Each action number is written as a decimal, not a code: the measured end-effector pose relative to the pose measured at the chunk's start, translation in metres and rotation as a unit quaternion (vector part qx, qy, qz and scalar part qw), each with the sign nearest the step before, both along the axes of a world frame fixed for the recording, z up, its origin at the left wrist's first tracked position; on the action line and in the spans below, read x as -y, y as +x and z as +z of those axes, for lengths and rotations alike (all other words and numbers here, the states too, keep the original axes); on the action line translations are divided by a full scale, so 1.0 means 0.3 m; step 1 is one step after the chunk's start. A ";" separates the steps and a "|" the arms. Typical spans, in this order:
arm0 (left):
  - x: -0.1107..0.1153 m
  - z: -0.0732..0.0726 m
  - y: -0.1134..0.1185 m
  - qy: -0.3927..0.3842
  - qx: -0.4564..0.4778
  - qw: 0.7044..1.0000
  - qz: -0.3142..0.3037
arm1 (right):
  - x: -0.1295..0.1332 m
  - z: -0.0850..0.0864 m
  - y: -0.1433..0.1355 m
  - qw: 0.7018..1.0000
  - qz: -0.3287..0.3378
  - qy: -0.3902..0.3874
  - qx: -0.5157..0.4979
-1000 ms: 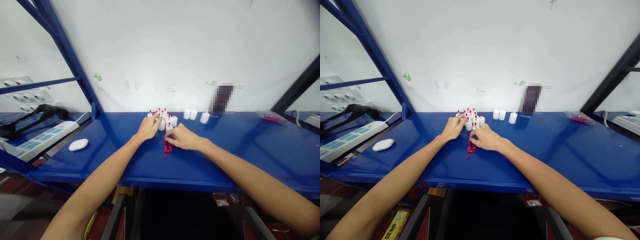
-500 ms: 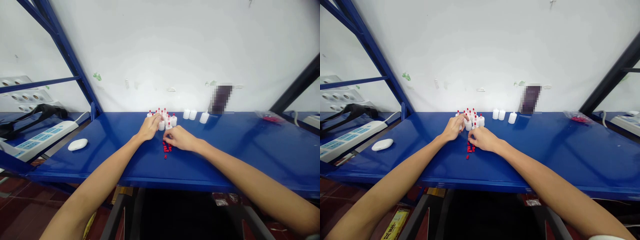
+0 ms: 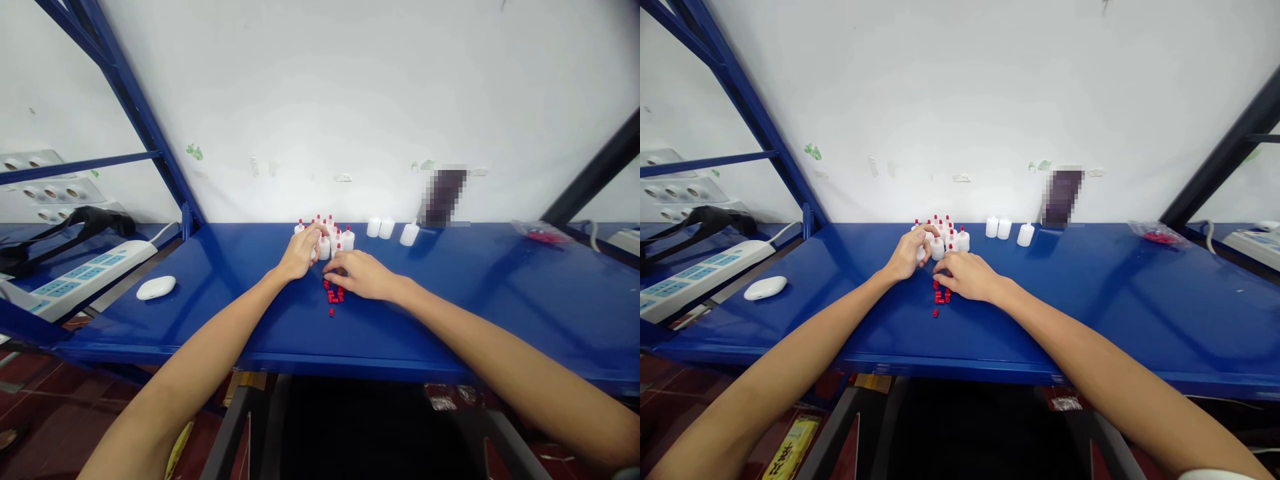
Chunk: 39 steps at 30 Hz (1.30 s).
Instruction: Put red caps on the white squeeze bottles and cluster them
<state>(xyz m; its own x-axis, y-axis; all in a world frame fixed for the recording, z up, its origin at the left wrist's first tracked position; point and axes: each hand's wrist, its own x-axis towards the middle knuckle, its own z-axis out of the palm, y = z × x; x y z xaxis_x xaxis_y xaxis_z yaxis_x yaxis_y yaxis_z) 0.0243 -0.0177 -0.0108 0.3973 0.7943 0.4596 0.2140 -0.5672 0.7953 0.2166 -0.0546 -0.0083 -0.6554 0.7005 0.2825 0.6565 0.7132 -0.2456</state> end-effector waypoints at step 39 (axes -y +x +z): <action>0.015 -0.006 0.011 -0.032 0.008 0.997 -0.075 | 0.013 0.010 -0.055 0.910 -0.046 0.008 -0.413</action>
